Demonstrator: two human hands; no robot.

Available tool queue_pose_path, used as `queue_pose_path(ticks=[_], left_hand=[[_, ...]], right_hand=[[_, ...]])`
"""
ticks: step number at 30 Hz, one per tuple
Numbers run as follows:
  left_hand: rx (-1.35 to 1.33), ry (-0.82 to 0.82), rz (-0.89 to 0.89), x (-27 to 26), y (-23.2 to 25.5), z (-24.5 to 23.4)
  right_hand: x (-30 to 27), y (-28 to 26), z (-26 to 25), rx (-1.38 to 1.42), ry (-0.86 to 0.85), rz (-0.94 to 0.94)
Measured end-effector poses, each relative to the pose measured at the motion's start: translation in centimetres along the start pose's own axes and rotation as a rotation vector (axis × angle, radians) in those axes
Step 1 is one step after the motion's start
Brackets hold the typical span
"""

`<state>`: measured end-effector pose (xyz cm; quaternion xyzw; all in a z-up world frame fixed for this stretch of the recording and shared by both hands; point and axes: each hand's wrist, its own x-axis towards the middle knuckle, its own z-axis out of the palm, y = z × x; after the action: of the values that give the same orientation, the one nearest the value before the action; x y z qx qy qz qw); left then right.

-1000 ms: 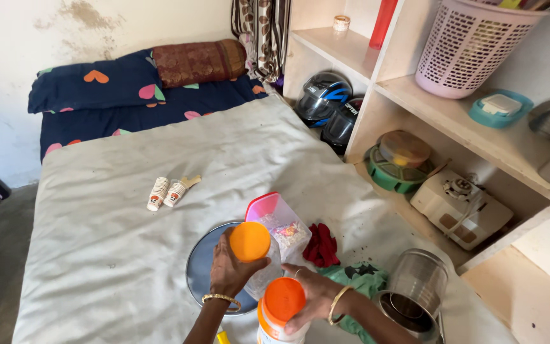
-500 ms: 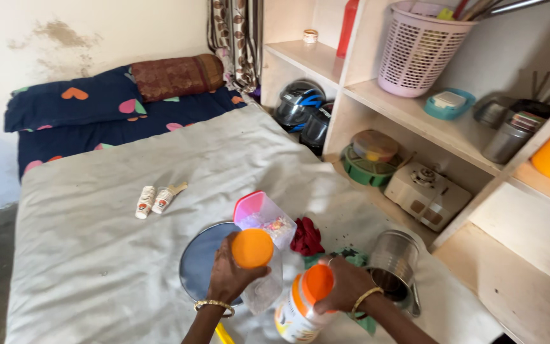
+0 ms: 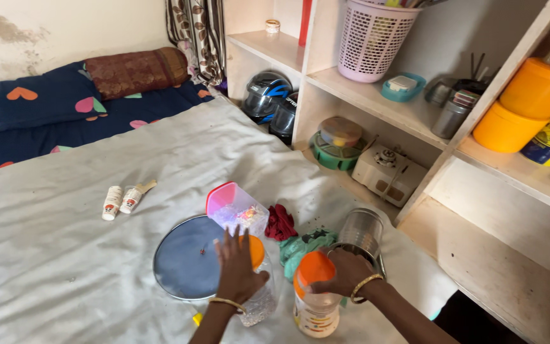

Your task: The person removes several containers from a wooden shelf, wipes the shelf surface with a cloth, and then places the containers back. The person also wipes the containers with a cloth before returning them to the shelf.

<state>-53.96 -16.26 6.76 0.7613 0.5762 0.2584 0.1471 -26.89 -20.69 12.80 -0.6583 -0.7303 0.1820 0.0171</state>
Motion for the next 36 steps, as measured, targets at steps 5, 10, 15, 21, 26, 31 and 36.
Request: queue_pose_path(ticks=[5, 10, 15, 21, 26, 31, 36], left_hand=[[-0.239, -0.189, 0.208, -1.3, 5.0, 4.0], [-0.519, -0.222, 0.164, -1.7, 6.9, 7.9], [-0.581, -0.198, -0.06, -0.8, 7.8, 8.3], [-0.537, -0.205, -0.192, -0.3, 8.3, 6.5], [-0.497, -0.169, -0.152, 0.4, 7.4, 5.7], [-0.545, -0.152, -0.2, 0.4, 6.5, 5.3], [-0.599, -0.204, -0.196, 0.7, 6.1, 5.2]], right_hand=[[2.8, 5.9, 1.2, 0.422, -0.024, 0.075], [4.1, 13.2, 3.2, 0.123, 0.224, 0.346], [5.6, 16.7, 6.7, -0.084, 0.09, 0.417], [9.1, 17.9, 6.6, -0.123, 0.204, 0.329], [12.8, 18.7, -0.6, -0.206, 0.24, 0.198], [16.7, 19.9, -3.5, -0.275, 0.368, 0.048], [20.2, 22.8, 0.6, -0.365, 0.407, -0.131]])
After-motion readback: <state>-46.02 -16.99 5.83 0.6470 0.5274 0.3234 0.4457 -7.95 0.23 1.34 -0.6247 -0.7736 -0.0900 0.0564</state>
